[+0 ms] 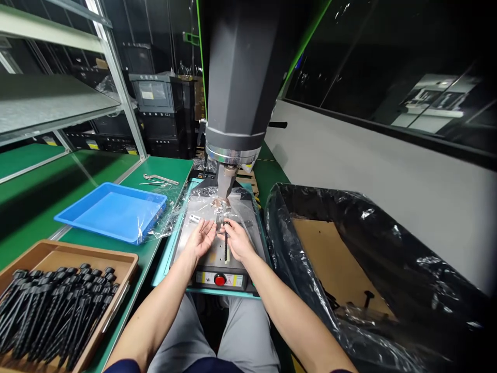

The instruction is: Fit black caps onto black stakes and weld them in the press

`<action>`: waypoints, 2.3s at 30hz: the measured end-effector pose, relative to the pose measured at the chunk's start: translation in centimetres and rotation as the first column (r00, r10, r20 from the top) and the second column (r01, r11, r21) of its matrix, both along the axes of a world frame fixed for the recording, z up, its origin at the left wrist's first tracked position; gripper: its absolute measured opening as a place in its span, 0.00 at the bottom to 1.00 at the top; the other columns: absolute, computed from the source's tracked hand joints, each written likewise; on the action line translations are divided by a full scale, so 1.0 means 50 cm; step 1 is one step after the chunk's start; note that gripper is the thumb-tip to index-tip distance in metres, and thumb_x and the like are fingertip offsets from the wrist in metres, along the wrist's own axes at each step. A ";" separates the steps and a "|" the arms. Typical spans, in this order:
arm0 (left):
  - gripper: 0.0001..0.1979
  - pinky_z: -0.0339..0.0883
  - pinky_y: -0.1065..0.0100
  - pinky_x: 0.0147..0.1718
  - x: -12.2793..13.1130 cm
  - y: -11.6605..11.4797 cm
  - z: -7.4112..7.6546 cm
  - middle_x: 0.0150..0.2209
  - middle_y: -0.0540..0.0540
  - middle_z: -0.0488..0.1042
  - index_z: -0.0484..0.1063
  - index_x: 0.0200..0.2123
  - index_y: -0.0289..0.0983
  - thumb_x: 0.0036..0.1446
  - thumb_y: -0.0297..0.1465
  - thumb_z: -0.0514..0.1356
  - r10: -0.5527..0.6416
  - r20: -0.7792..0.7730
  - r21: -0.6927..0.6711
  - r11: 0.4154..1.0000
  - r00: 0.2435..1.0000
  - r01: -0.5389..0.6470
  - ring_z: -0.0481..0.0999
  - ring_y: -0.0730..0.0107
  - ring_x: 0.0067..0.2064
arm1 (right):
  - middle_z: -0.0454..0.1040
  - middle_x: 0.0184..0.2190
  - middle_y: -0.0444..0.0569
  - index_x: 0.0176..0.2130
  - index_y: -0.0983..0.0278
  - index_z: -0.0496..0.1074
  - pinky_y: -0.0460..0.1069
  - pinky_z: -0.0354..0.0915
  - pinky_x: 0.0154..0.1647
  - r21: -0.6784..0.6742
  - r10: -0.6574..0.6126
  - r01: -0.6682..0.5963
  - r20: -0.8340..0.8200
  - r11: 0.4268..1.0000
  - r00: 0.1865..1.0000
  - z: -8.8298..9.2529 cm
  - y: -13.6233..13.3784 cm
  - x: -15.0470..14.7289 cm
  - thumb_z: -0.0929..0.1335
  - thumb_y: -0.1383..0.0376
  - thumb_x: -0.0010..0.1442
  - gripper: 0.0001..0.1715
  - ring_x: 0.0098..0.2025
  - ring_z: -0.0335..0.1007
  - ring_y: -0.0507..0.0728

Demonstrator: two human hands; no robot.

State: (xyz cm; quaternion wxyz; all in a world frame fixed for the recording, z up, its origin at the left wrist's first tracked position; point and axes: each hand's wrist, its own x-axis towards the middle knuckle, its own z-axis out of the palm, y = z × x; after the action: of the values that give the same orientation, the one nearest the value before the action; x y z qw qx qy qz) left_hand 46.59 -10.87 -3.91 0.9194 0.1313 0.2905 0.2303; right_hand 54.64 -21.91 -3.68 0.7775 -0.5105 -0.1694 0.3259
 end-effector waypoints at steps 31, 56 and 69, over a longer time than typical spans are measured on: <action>0.12 0.70 0.78 0.25 -0.003 0.016 0.022 0.27 0.51 0.75 0.72 0.31 0.35 0.43 0.24 0.71 0.019 -0.014 0.363 0.932 1.000 -0.013 0.77 0.75 0.28 | 0.75 0.50 0.50 0.48 0.60 0.74 0.57 0.61 0.58 -0.068 -0.093 0.152 0.532 0.986 0.842 0.030 0.084 0.134 0.71 0.55 0.54 0.23 0.53 0.69 0.60; 0.45 0.69 0.78 0.24 -0.006 0.056 -0.011 0.28 0.53 0.75 0.53 0.65 0.45 0.46 0.24 0.69 0.103 -0.006 0.535 0.841 0.995 -0.084 0.77 0.75 0.27 | 0.69 0.59 0.50 0.42 0.58 0.79 0.60 0.54 0.63 -0.198 -0.071 0.166 0.414 0.966 0.908 -0.059 -0.024 0.188 0.74 0.60 0.47 0.19 0.64 0.57 0.65; 0.49 0.70 0.75 0.27 -0.011 0.113 -0.012 0.29 0.53 0.75 0.48 0.67 0.45 0.46 0.23 0.69 0.189 -0.009 0.618 0.773 0.982 -0.144 0.77 0.75 0.27 | 0.66 0.60 0.51 0.44 0.59 0.79 0.57 0.54 0.63 -0.274 -0.015 0.182 0.517 0.944 0.856 -0.042 0.011 0.199 0.70 0.62 0.49 0.20 0.62 0.60 0.62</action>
State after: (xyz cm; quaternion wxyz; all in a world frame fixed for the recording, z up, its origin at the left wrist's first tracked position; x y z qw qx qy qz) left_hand 46.04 -5.22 -4.51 0.7918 0.4048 0.2425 0.3878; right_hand 64.59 -21.35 -5.80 0.6302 -0.7030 -0.2874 0.1617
